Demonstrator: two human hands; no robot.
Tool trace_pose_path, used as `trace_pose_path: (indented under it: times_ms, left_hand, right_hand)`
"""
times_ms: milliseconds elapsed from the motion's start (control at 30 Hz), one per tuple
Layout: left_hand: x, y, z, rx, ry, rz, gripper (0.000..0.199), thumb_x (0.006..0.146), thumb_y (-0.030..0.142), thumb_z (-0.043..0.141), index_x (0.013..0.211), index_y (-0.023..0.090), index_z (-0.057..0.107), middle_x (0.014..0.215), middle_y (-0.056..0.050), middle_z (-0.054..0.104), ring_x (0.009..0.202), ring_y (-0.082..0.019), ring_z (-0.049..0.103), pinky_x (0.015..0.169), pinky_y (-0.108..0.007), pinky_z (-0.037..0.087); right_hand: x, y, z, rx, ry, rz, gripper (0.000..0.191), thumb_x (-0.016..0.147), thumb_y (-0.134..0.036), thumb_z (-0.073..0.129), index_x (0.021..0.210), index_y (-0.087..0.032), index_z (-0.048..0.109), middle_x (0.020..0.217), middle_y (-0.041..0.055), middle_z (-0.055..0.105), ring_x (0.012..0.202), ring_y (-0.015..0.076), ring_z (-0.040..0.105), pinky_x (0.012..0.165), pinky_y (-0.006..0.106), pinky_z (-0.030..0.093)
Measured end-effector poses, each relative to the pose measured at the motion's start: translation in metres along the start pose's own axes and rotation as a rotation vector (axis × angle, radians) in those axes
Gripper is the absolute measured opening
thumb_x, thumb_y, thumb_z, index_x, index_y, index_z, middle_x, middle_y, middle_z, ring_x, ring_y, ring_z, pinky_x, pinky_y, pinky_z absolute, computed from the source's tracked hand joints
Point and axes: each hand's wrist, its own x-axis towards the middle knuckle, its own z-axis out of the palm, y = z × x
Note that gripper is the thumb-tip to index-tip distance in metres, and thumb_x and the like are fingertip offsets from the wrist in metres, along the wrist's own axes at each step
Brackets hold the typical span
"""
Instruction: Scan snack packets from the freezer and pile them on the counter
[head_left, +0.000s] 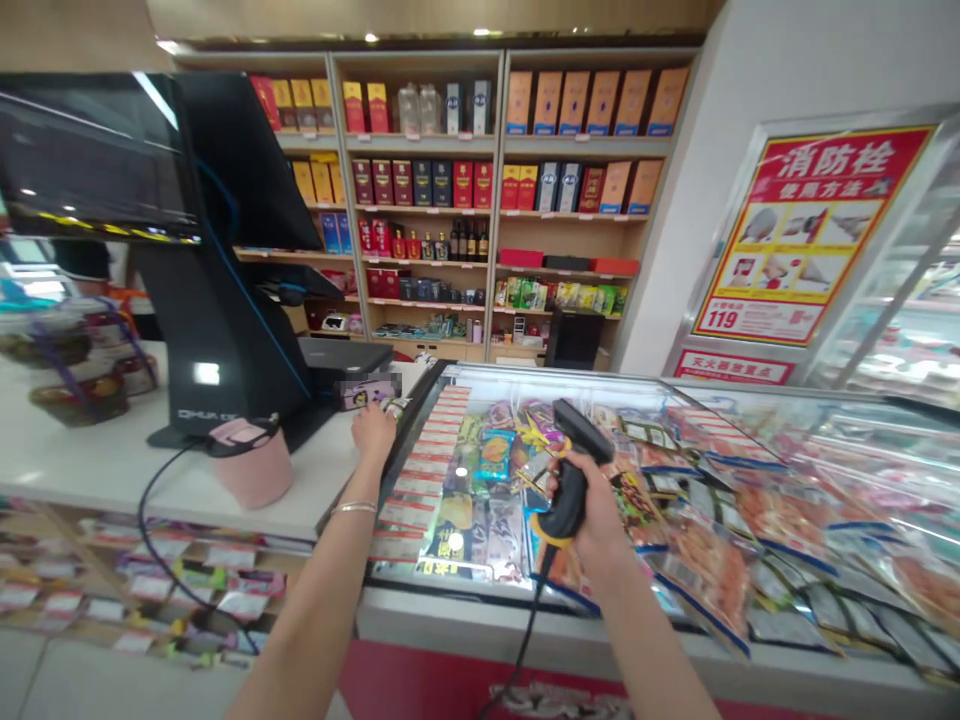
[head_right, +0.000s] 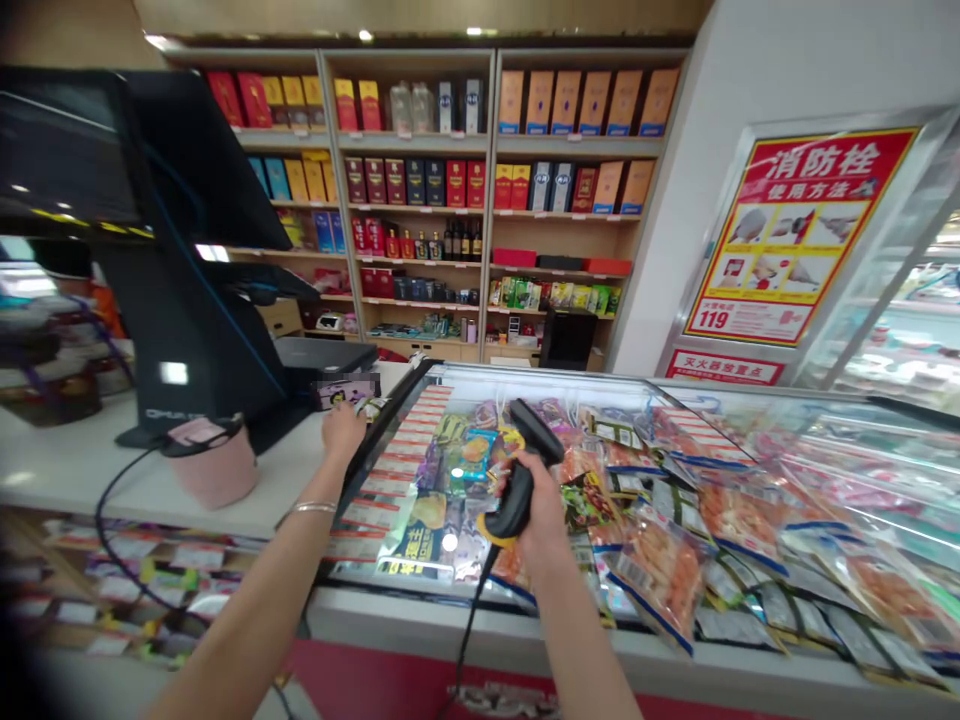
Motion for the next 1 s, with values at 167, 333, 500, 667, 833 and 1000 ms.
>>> trace_pose_path:
  times_ms: [167,333,500,667,833,1000]
  left_hand:
    - [0.017,-0.025,0.027,0.061,-0.021,0.000,0.048,0.091,0.038,0.043,0.116,-0.001,0.055,0.113,-0.027,0.061,0.110,-0.035,0.055,0.090,-0.039,0.042]
    - [0.023,-0.014,0.046,0.056,-0.033,0.035,0.057,0.088,0.037,0.047,0.133,0.001,0.042,0.115,-0.026,0.062,0.112,-0.034,0.055,0.092,-0.039,0.041]
    - [0.029,-0.019,0.051,0.055,-0.055,0.005,0.059,0.083,0.038,0.056,0.130,0.004,0.047,0.122,-0.025,0.057,0.115,-0.036,0.051,0.090,-0.039,0.042]
    - [0.033,-0.027,0.052,0.077,-0.098,-0.065,0.051,0.079,0.045,0.059,0.113,0.007,0.060,0.122,-0.027,0.057,0.116,-0.038,0.050,0.089,-0.041,0.041]
    - [0.036,-0.027,0.053,0.042,-0.085,-0.083,0.060,0.073,0.039,0.065,0.121,0.005,0.051,0.118,-0.024,0.061,0.116,-0.035,0.052,0.094,-0.042,0.038]
    - [0.037,-0.030,0.050,0.001,-0.045,-0.201,0.067,0.062,0.045,0.073,0.115,0.008,0.055,0.124,-0.027,0.055,0.115,-0.040,0.051,0.090,-0.046,0.040]
  right_hand:
    - [0.035,0.079,0.048,0.050,-0.185,0.122,0.025,0.059,-0.032,0.072,0.076,-0.019,0.060,0.058,-0.0020,0.059,0.042,0.0103,0.049,0.038,0.022,0.042]
    - [0.063,0.116,0.043,0.022,-0.214,0.233,0.025,0.058,-0.035,0.072,0.072,-0.019,0.060,0.057,-0.0022,0.058,0.040,0.0095,0.047,0.037,0.021,0.040]
    - [0.066,0.116,0.033,0.019,-0.237,0.228,0.026,0.058,-0.037,0.071,0.075,-0.019,0.060,0.058,-0.0030,0.056,0.042,0.0092,0.047,0.039,0.021,0.041]
    - [0.063,0.111,0.034,0.044,-0.219,0.221,0.027,0.056,-0.037,0.071,0.075,-0.019,0.063,0.058,-0.0027,0.057,0.042,0.0089,0.046,0.039,0.021,0.040]
    - [0.060,0.108,0.035,0.070,-0.201,0.239,0.029,0.054,-0.036,0.072,0.075,-0.018,0.064,0.057,-0.0030,0.057,0.041,0.0084,0.046,0.039,0.020,0.039]
    - [0.060,0.107,0.035,0.085,-0.197,0.238,0.028,0.055,-0.035,0.073,0.075,-0.018,0.065,0.056,-0.0027,0.058,0.041,0.0086,0.046,0.038,0.020,0.040]
